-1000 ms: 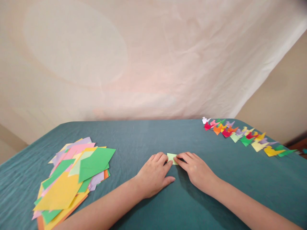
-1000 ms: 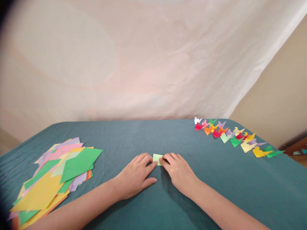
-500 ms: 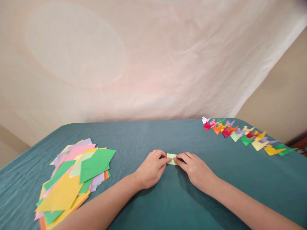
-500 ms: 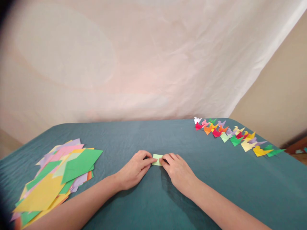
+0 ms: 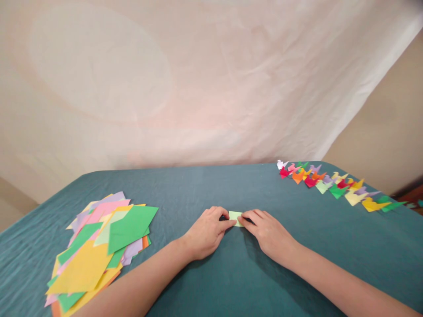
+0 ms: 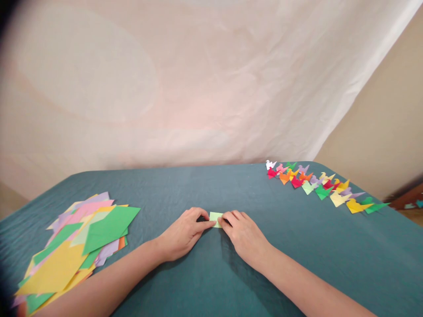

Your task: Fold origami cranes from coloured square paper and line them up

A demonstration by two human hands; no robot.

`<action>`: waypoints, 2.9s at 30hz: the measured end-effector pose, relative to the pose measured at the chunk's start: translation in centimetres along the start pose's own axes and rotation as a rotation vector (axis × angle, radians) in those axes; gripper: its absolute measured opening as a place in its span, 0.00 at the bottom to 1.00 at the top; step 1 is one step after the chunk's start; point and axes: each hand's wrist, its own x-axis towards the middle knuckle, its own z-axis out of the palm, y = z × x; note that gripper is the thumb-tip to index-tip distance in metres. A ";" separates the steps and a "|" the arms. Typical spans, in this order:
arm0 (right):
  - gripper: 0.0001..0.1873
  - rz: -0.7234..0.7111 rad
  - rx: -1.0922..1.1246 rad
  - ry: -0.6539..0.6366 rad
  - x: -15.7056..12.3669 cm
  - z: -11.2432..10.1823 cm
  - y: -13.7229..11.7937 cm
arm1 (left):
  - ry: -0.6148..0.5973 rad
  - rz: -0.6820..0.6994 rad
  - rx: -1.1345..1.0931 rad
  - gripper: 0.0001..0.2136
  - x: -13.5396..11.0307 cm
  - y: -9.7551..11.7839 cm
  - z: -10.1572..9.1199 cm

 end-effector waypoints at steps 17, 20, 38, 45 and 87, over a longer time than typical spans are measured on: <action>0.15 -0.003 0.019 0.016 0.0 0.3 0.1 | -0.077 0.087 0.342 0.10 0.0 0.9 -0.9; 0.15 0.002 0.011 -0.010 0.1 0.2 0.0 | -0.097 0.095 0.380 0.08 0.0 1.3 -1.0; 0.17 0.001 -0.031 -0.027 0.0 0.2 -0.1 | 0.033 -0.002 0.118 0.15 -0.5 0.1 0.0; 0.18 0.008 -0.029 -0.015 -0.1 0.4 -0.1 | -0.007 0.056 0.170 0.15 -0.4 0.9 0.1; 0.17 0.044 0.213 0.225 -0.3 1.0 0.6 | -0.126 -0.030 0.214 0.12 -0.4 4.2 -2.8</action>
